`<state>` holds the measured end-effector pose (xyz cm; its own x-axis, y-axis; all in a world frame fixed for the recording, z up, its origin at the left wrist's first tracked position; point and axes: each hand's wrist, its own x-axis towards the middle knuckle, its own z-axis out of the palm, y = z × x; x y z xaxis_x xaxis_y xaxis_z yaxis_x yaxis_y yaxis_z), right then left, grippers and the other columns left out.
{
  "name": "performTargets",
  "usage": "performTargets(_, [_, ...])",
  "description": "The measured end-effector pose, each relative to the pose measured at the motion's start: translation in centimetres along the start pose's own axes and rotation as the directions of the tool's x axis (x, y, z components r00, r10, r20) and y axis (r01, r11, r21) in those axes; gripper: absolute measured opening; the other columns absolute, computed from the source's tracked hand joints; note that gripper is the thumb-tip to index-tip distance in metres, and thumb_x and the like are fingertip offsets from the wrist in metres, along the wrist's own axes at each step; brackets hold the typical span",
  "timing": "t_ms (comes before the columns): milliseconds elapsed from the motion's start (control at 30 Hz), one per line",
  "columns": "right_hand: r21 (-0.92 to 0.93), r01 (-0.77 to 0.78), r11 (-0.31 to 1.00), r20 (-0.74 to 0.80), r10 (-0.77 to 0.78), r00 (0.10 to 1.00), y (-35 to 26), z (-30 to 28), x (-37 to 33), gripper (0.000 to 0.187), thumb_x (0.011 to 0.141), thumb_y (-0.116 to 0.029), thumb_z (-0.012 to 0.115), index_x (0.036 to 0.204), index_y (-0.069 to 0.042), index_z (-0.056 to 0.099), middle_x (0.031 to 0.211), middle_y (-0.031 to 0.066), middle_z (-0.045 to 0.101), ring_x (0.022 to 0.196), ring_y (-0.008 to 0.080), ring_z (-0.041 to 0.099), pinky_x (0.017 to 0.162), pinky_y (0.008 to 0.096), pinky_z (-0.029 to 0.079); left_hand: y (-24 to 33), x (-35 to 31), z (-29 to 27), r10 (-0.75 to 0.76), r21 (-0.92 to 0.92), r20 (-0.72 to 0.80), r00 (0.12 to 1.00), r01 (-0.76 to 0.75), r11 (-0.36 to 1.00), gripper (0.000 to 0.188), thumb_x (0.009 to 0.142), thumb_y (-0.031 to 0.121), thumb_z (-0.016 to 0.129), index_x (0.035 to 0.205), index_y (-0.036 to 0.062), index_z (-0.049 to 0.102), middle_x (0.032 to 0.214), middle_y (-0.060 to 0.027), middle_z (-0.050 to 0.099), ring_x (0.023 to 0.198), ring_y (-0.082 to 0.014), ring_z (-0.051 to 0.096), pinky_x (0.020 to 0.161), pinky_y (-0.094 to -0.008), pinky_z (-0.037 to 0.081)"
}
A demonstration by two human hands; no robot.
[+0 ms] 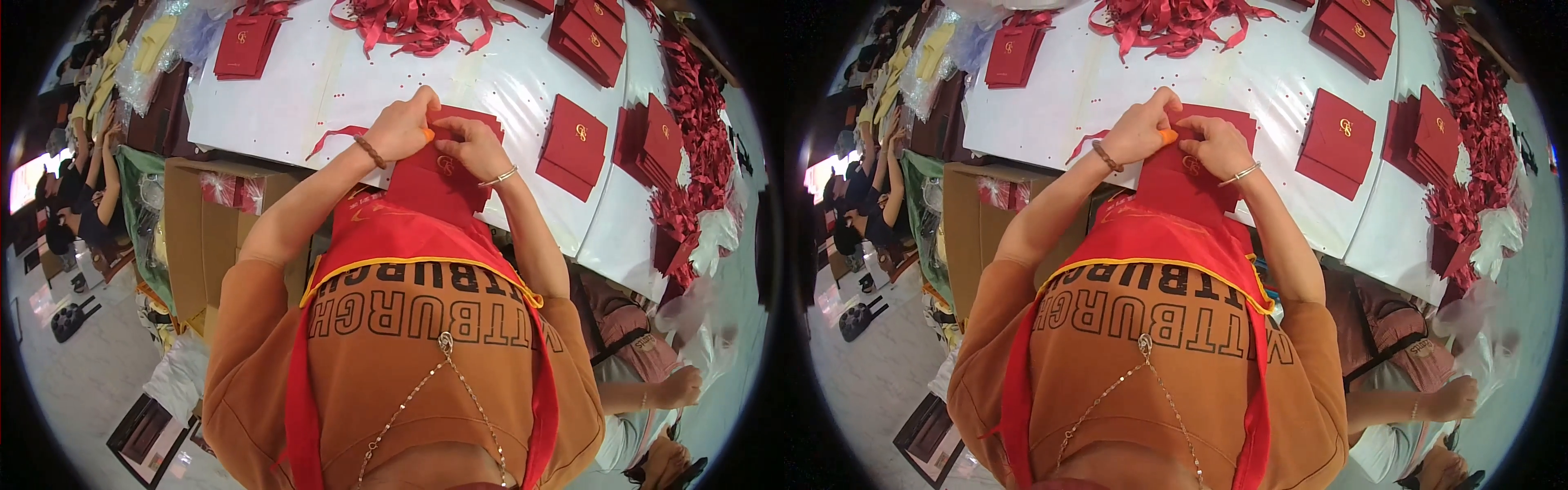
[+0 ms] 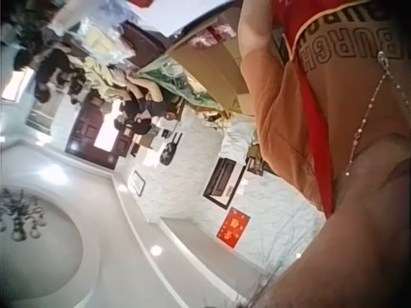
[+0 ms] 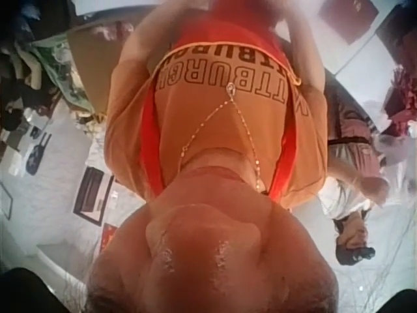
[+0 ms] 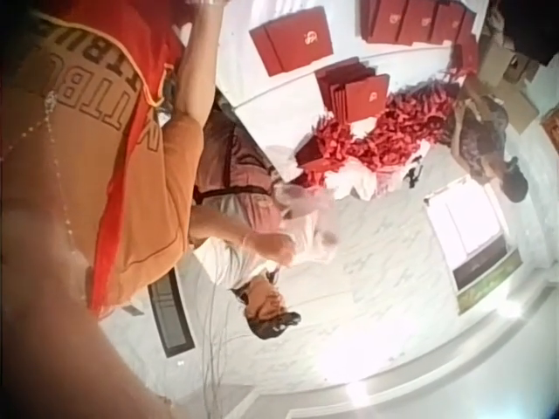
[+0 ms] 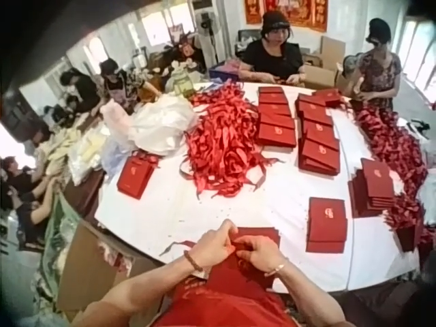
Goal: The person is tying ribbons and packaging small red paper gift bags/envelopes.
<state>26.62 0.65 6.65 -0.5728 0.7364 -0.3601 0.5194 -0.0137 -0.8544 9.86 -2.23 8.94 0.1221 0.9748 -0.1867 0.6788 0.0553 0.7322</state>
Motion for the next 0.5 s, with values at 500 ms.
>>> performTargets(500, [-0.355,0.205,0.912,-0.141,-0.269,0.953,-0.3,0.1,-1.7,0.025,0.075,-0.026,0.065,0.095,-0.011,0.059,0.072,0.0054,0.062,0.075,0.0226,0.058,0.067,0.0381,0.038,-0.1,0.6,-3.1,0.143,0.429,0.175,0.974,-0.206,0.879,0.026,0.073,0.033,0.064,0.087,0.0111,0.065,0.086,-0.0077,0.065,0.082,-0.0227,0.06,0.069,-0.0359,0.046])
